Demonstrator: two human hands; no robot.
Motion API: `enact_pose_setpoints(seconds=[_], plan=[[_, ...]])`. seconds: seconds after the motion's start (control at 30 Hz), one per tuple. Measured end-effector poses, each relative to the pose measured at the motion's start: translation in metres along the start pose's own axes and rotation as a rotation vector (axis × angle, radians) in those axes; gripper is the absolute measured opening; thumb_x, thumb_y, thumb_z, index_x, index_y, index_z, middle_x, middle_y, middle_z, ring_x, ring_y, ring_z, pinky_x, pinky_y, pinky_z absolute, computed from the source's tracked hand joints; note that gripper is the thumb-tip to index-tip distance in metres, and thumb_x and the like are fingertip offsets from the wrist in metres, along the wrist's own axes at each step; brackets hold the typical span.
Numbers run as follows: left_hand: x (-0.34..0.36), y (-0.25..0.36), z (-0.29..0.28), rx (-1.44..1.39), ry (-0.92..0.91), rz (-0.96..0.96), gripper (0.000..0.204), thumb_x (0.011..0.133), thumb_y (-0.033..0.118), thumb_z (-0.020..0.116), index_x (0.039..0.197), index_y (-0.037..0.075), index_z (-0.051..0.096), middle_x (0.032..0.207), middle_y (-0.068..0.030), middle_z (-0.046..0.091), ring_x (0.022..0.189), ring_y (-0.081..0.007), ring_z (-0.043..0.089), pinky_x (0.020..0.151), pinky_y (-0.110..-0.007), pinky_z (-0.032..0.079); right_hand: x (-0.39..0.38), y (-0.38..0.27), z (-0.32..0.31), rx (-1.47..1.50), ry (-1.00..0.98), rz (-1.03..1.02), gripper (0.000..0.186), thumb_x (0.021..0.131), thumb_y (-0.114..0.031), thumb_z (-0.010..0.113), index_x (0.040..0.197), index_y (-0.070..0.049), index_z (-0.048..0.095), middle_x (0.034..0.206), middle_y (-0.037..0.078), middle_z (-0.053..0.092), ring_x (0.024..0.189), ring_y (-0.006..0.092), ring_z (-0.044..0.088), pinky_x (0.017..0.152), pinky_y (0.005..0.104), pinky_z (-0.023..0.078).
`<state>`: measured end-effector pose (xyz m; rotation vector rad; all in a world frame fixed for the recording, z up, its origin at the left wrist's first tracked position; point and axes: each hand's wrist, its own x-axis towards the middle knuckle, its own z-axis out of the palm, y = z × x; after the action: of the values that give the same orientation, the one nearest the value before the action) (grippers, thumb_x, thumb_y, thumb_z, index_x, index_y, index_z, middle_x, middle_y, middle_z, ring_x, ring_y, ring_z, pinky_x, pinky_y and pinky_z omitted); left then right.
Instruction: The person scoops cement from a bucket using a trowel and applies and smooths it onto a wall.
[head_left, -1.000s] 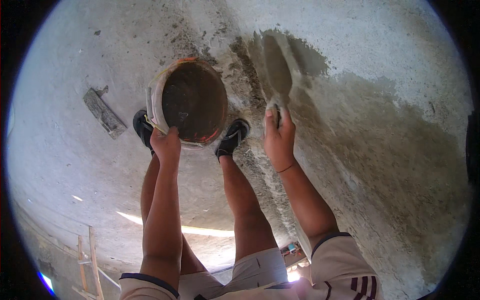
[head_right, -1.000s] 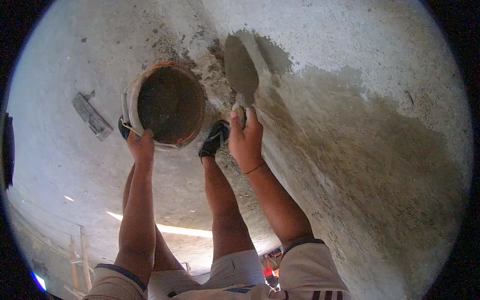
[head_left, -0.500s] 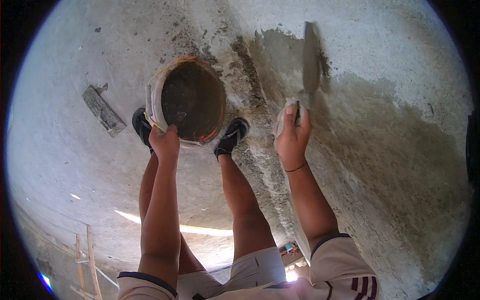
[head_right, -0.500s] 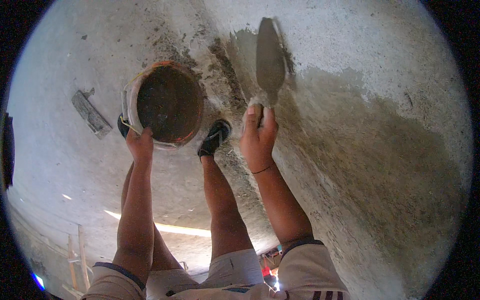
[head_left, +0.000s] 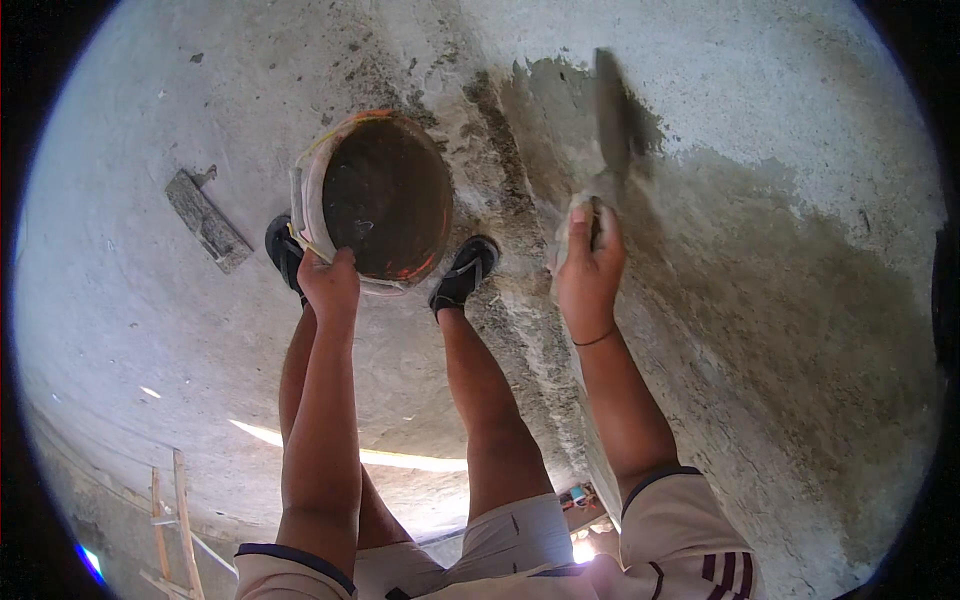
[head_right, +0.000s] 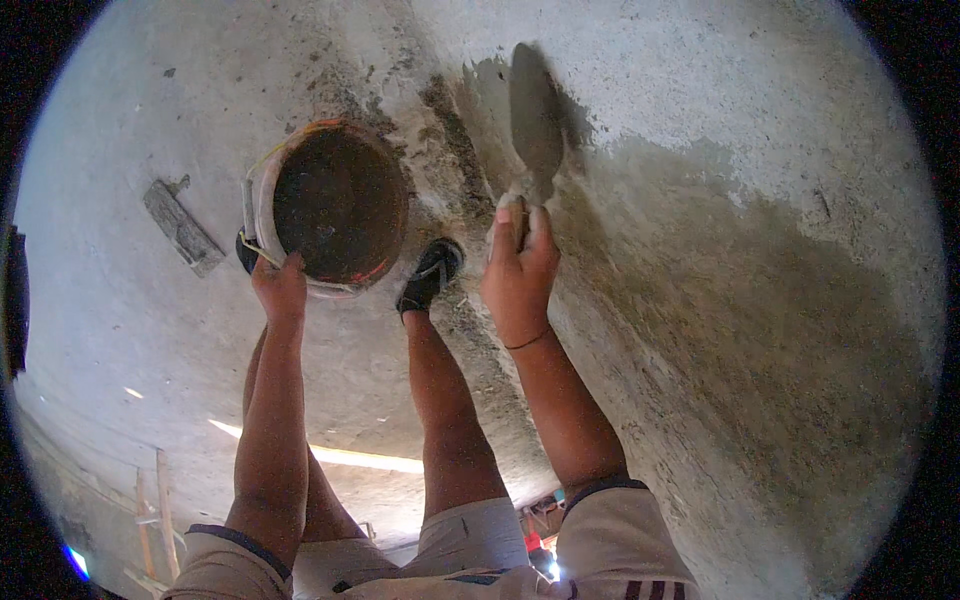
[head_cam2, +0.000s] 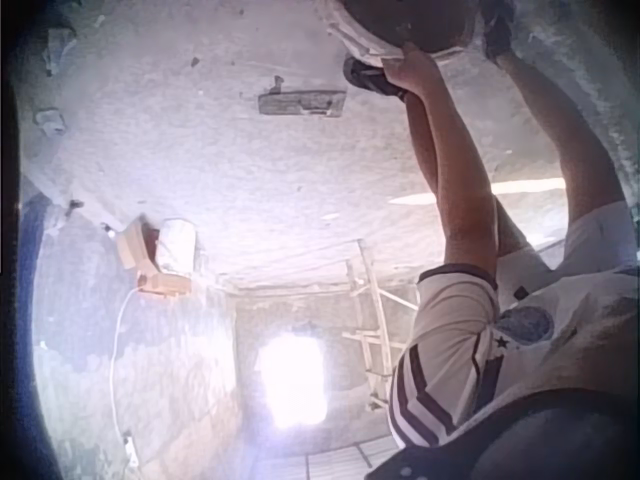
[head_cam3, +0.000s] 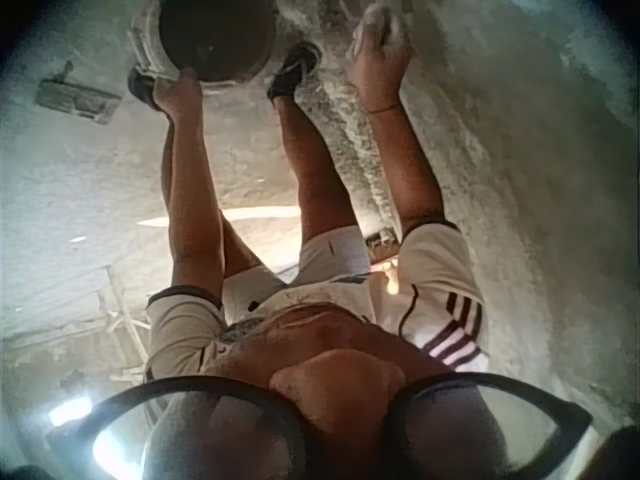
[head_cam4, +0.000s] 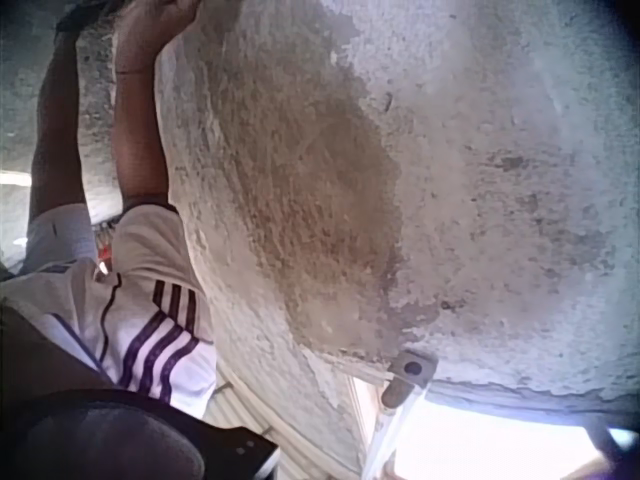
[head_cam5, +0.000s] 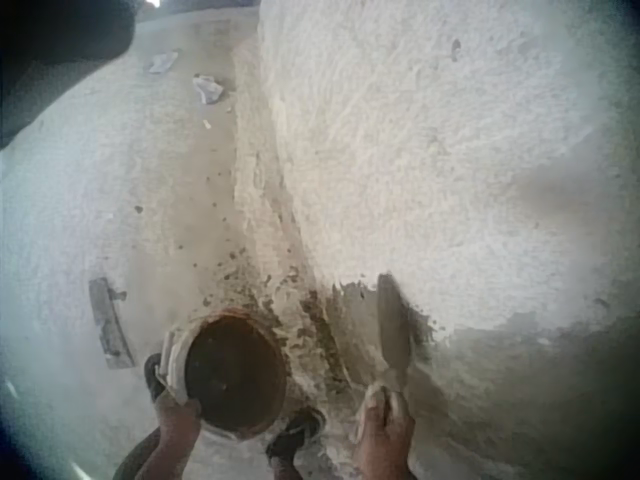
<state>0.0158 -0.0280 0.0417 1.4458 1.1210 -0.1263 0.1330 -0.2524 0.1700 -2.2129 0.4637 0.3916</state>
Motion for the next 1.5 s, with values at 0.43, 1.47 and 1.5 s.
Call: enact_pose_setpoints(seconds=[0.43,1.47,1.5], plan=[[0.002,-0.005,0.000,0.011,0.010,-0.031,0.030,0.072,0.001,0.053,0.101,-0.005,0.061,0.093,-0.0082,0.065,0.085,-0.0166,0.060,0.078,-0.027,0.045,0.029,0.047,0.023,-0.328,-0.057,-0.073,0.035,0.090,-0.028,0.053,0.104,0.004,0.054,0.083,0.023,0.062,0.075,0.0364,0.062,0.067,0.0407,0.046],[0.004,-0.004,-0.002,0.070,0.035,-0.010,0.028,0.071,0.004,0.055,0.096,-0.005,0.062,0.089,-0.0096,0.066,0.082,-0.0174,0.061,0.077,-0.028,0.046,-0.006,0.044,0.024,0.168,0.004,-0.050,0.030,0.096,-0.034,0.046,0.101,-0.005,0.048,0.075,0.005,0.051,0.057,0.0138,0.051,0.045,0.0303,0.041],[0.004,-0.004,-0.003,0.081,0.033,-0.015,0.028,0.071,0.003,0.055,0.097,-0.005,0.062,0.089,-0.0097,0.066,0.082,-0.0171,0.061,0.077,-0.028,0.046,-0.015,0.041,0.023,0.326,-0.032,0.090,0.034,0.095,-0.034,0.046,0.103,-0.002,0.050,0.084,0.010,0.054,0.070,0.0208,0.053,0.061,0.0336,0.042]])
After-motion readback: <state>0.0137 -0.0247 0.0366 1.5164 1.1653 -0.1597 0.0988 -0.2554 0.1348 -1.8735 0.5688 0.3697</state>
